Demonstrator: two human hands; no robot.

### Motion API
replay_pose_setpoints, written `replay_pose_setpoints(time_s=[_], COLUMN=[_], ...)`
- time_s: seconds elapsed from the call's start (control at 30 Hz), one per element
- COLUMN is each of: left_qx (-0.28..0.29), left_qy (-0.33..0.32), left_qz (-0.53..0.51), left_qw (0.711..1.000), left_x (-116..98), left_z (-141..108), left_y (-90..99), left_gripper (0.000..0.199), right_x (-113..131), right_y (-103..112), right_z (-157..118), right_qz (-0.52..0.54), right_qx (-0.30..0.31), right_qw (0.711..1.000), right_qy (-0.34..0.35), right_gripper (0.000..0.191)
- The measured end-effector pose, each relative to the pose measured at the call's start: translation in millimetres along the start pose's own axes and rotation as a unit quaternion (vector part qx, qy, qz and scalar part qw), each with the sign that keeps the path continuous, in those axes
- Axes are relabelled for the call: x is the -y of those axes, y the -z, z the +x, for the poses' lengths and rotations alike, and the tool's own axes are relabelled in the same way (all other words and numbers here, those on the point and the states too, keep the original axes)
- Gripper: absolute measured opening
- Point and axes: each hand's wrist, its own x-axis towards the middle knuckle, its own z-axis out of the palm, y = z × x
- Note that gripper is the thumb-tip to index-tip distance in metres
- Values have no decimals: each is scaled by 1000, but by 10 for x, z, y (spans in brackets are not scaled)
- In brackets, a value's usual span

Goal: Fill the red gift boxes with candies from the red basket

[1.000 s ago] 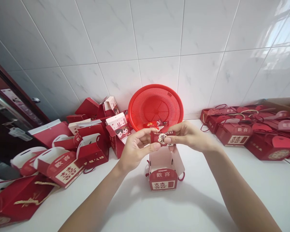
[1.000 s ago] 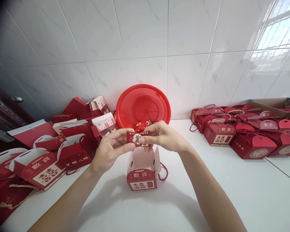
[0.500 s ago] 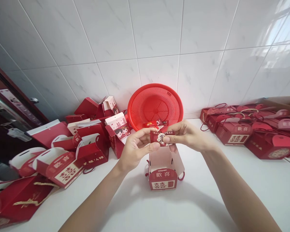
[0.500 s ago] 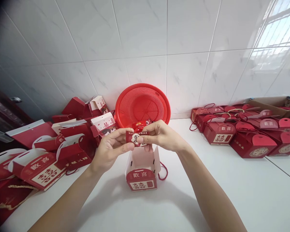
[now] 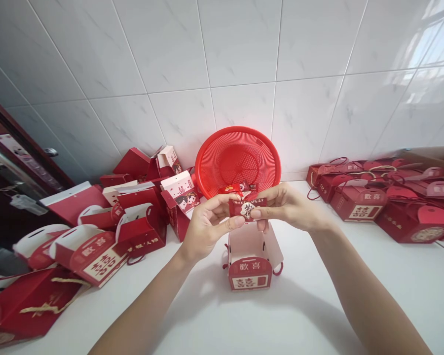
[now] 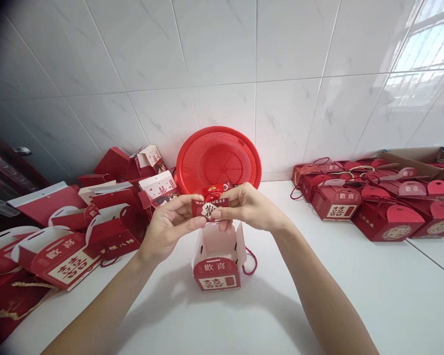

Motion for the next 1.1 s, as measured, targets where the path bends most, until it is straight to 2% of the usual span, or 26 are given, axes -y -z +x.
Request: replay_pose_setpoints(time_s=[0.63, 0.83, 0.93, 1.1], left_qx=[12, 6, -4, -2], left_qy=[-8, -7, -10, 9], left_qz=[-22, -34, -44, -55], left_qw=[1000, 999, 999, 998], left_x=[-30, -5, 2, 0], left_z=[-14, -14, -6, 22], left_y=[-2, 21, 23, 1], left_gripper=[34, 31, 32, 35], right_x=[-59, -77, -83, -80], right_y=[33, 34, 40, 50], right_z=[6, 7, 18, 37], right_qz=[45, 40, 35, 43], right_qx=[31, 37, 14, -48], right_qw=[998, 999, 999, 998], right_qy=[-2, 1, 15, 23], right_gripper=[23, 28, 35, 28])
